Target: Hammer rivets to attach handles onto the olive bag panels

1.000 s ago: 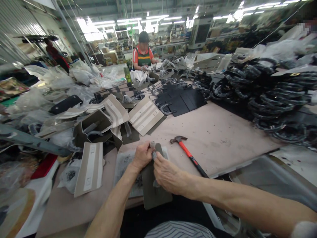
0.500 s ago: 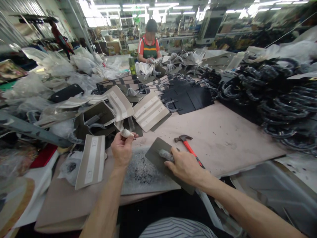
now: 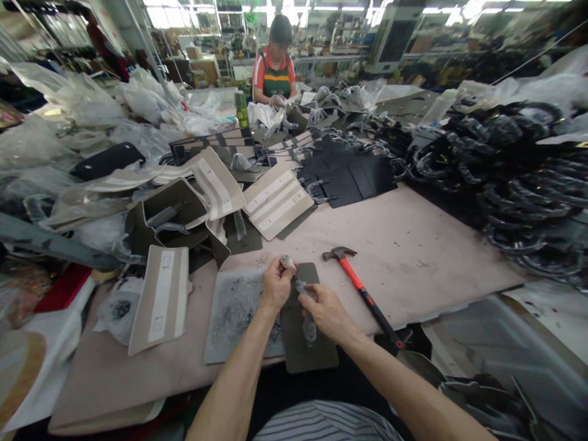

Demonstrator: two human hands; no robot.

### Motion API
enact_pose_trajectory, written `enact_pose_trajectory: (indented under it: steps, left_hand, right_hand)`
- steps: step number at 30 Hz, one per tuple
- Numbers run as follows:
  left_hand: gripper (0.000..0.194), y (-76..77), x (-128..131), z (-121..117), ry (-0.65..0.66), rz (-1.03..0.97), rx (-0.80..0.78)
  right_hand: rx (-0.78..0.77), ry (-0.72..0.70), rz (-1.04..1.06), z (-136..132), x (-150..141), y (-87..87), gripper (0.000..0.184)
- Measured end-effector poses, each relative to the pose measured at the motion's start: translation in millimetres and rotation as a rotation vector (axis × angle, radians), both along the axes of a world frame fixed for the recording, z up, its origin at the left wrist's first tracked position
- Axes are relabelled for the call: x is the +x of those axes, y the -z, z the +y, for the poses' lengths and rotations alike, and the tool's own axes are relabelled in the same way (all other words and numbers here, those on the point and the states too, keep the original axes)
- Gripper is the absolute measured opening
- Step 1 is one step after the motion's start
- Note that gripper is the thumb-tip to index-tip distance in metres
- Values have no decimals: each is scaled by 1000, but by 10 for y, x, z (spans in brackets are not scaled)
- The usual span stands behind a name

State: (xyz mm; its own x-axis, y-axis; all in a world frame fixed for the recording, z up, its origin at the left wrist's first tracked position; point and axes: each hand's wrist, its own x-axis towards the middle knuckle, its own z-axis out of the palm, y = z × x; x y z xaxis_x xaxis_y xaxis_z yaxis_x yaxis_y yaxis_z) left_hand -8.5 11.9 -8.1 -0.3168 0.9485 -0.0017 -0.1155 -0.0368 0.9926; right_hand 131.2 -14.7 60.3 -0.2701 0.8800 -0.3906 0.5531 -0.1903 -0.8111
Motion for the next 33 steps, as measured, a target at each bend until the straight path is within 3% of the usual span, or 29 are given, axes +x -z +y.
enact_pose_trajectory:
  steps: [4, 8, 13, 16, 20, 22, 26, 28, 30, 33]
  left_hand:
    - [17, 105, -14, 31, 51, 79, -16]
    - [16, 93, -42, 9, 72, 157, -31]
    - [16, 57, -7, 24, 51, 221, -43]
    - [15, 26, 19, 25, 49, 269, -46]
    - [12, -9, 52, 6, 17, 397, -42]
    - [11, -16, 60, 7, 14, 432, -37]
    - [11, -30, 47, 43, 77, 469, -14]
    - [12, -41, 34, 58, 127, 496, 18]
    - [13, -47, 25, 58, 161, 520, 54]
    - [15, -36, 21, 35, 175, 556, 96]
  right_hand:
    - [-35, 41, 70, -59, 2, 56, 46]
    - [188, 78, 40, -21, 200, 147, 43]
    - [534, 145, -508, 178, 833, 365, 42]
    - [504, 60, -751, 280, 1174, 495, 35]
    - [338, 5, -750, 359, 1335, 532, 20]
    - [186, 62, -585, 397, 1319, 471, 11]
    - [-283, 193, 24, 435, 1193, 223, 5]
    - [-357, 214, 153, 408, 1095, 45, 11]
    - [-247, 226, 172, 348, 989, -151, 20]
    - [246, 156, 34, 240, 865, -394, 35]
